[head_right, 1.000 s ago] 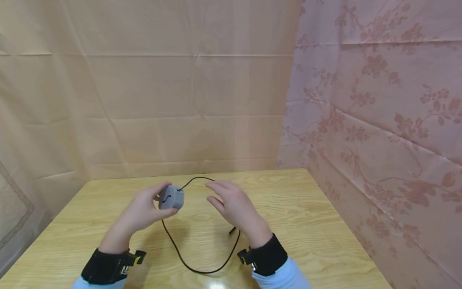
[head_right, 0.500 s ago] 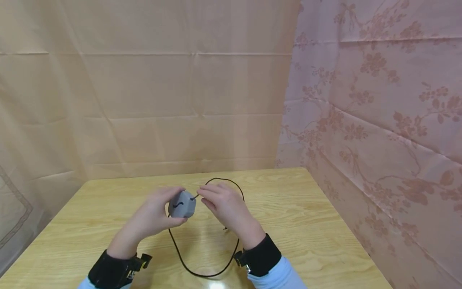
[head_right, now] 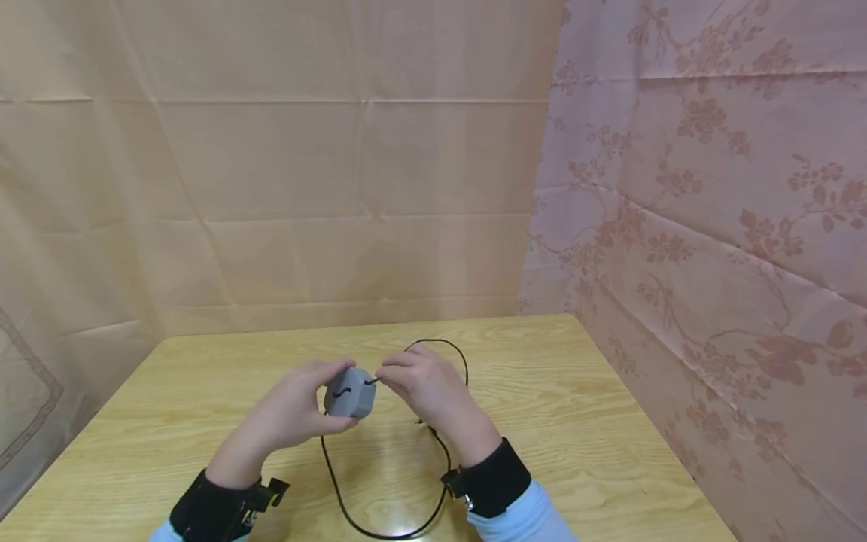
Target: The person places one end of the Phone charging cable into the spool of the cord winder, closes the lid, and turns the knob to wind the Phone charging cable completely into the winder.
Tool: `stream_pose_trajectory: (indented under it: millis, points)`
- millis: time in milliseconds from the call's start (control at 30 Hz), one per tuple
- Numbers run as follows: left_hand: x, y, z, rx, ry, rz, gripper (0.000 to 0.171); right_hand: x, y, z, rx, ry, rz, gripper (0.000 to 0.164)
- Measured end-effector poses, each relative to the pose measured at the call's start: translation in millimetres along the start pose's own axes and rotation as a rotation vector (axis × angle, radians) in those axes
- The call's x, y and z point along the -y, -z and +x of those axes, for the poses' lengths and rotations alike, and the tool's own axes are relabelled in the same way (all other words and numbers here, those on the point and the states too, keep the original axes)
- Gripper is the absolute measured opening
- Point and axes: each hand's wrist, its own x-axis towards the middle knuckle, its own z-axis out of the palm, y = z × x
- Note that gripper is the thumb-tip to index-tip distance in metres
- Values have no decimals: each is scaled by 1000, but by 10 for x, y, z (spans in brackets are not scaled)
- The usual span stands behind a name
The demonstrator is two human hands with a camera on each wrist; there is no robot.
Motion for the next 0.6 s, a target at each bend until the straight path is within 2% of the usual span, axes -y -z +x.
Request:
stream_pose_trajectory:
  millis: [233, 600]
  points:
    - [22, 11, 7, -10, -15, -15, 77, -30, 43, -17, 25, -38, 21, 18]
    - [61, 12, 30, -4, -24, -10, 75, -65, 92, -19, 23, -44, 4, 18]
